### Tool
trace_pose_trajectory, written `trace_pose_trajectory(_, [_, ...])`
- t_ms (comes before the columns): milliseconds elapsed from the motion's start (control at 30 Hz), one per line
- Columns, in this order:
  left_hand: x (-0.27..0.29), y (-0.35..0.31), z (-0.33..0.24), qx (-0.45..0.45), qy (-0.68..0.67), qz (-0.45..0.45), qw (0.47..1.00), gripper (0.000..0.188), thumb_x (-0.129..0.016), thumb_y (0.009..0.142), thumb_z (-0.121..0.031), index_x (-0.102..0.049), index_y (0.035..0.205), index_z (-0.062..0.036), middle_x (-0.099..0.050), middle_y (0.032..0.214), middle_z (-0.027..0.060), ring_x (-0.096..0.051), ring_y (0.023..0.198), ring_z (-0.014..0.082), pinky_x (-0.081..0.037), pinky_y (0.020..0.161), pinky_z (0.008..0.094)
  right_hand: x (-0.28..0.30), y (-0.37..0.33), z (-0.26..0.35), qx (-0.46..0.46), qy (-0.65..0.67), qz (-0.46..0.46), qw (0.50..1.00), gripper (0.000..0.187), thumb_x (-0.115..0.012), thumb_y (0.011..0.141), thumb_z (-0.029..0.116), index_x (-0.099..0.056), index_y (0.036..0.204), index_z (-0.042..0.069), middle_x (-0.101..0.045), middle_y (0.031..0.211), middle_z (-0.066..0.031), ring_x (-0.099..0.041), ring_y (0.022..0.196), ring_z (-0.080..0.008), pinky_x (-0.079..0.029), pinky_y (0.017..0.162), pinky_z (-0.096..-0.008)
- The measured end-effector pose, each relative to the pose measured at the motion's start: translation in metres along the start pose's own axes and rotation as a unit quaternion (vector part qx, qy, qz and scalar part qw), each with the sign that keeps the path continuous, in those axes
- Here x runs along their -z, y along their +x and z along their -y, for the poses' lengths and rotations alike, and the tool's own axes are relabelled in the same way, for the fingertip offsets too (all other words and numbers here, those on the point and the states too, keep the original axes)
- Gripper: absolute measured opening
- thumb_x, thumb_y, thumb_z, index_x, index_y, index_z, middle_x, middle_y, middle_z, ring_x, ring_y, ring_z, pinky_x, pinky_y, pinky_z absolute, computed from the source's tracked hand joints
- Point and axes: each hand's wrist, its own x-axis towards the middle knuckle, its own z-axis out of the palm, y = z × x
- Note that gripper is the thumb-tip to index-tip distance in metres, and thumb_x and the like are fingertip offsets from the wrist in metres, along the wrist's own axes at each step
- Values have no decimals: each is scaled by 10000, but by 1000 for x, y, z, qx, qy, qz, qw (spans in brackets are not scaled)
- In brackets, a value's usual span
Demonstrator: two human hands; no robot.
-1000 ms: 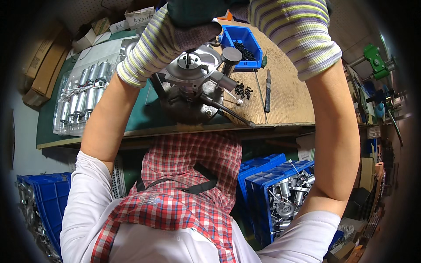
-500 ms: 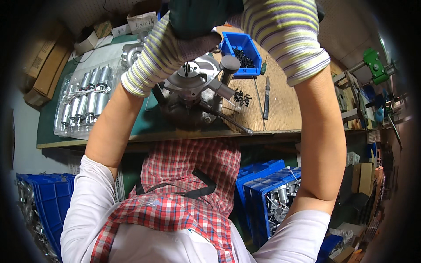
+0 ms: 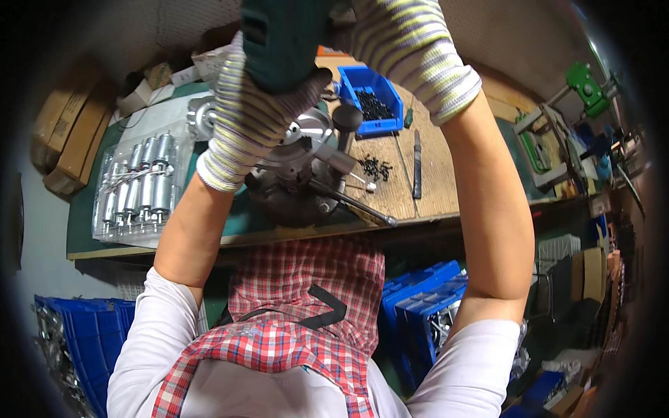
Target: The person assembles metal components on a workbench using a cordless drill and a bench vise. They insert screws, tighten them with the drill, secure parts in the vise, and place finished assemblies into a blue bin.
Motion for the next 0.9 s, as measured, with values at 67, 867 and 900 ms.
trace_pose_trajectory(67, [-17,-9,12,-78,154,-52,984,821,-499,893,-717,-594,1262,10,-724,810,138,-694,673,243,-576,654,334,5,-9,1,13,98,26,995,493,-724,912,393,-579,1252,68,-655,1125,-78,-629,1012,-161,-609,813,-339])
trace_pose_trajectory(867, [-39,-122,-152,-109,-283,400,865,526,-713,800,-193,-569,1290,-70,-595,1237,148,-565,1161,342,-427,1057,475,179,-223,-57,-425,-700,-45,572,708,-675,890,306,-346,1497,148,-705,1008,-224,-696,927,-389,-556,807,-481])
trace_pose_trajectory(900, [-53,-147,-154,-103,-260,397,874,498,-711,801,-204,-592,1268,-77,-619,1186,132,-590,1110,333,-451,1011,473,168,-231,-65,-479,-688,-34,544,737,-678,886,259,-318,1528,217,-700,1045,-228,-695,951,-383,-550,813,-486])
